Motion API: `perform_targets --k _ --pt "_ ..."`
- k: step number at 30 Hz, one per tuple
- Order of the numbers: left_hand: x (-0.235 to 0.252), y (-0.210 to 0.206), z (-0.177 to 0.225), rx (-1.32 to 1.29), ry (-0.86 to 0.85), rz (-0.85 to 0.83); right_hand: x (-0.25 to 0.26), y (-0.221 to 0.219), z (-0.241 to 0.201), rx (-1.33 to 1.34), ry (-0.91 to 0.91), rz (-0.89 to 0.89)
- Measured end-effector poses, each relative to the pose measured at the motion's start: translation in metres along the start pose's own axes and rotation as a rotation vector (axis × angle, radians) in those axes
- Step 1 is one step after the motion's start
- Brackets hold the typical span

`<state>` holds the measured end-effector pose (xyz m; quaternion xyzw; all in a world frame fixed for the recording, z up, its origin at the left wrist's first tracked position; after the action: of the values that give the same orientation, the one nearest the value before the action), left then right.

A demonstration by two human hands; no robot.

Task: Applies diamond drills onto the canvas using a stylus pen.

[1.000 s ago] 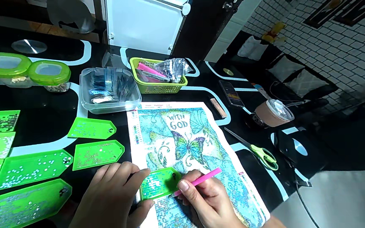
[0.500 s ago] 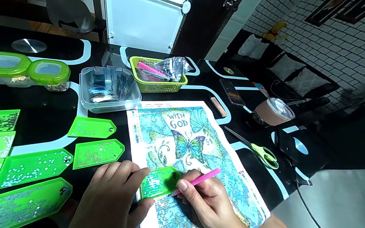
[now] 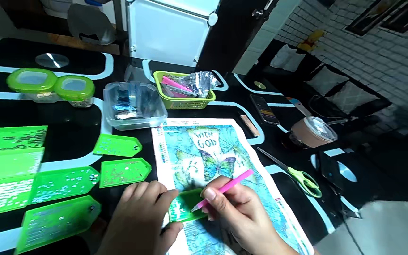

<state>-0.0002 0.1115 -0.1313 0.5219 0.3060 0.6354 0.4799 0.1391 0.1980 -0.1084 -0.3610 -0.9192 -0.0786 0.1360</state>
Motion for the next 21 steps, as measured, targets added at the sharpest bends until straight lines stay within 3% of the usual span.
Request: perform_targets --k 3,8,15,18,21 --pt "0.001 0.007 0.000 -0.024 0.016 0.102 0.028 -0.034 -0.005 0.061 0.043 -0.084" --pt "-0.002 0.014 -0.004 0.052 0.061 0.195 0.078 -0.086 -0.014 -0.131 0.097 -0.245" --pt "-0.002 0.018 0.001 -0.010 0.090 0.012 0.115 -0.139 -0.007 -0.056 -0.066 -0.415" --pt "-0.005 0.019 0.002 -0.058 0.117 -0.103 0.121 -0.171 0.010 -0.181 -0.166 -0.549" --pt "-0.009 0.019 0.003 -0.036 0.116 -0.036 0.125 -0.194 0.016 -0.362 -0.139 -0.642"
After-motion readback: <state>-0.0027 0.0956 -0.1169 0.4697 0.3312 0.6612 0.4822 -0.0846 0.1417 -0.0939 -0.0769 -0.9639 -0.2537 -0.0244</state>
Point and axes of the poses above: each hand's wrist, its own x-axis towards the middle knuckle, its own y-axis out of the back of the hand, z = x × y, the point moved 8 cm from there along x, towards the middle knuckle, and after that the axes turned 10 degrees about x, right-handed, at the moved point
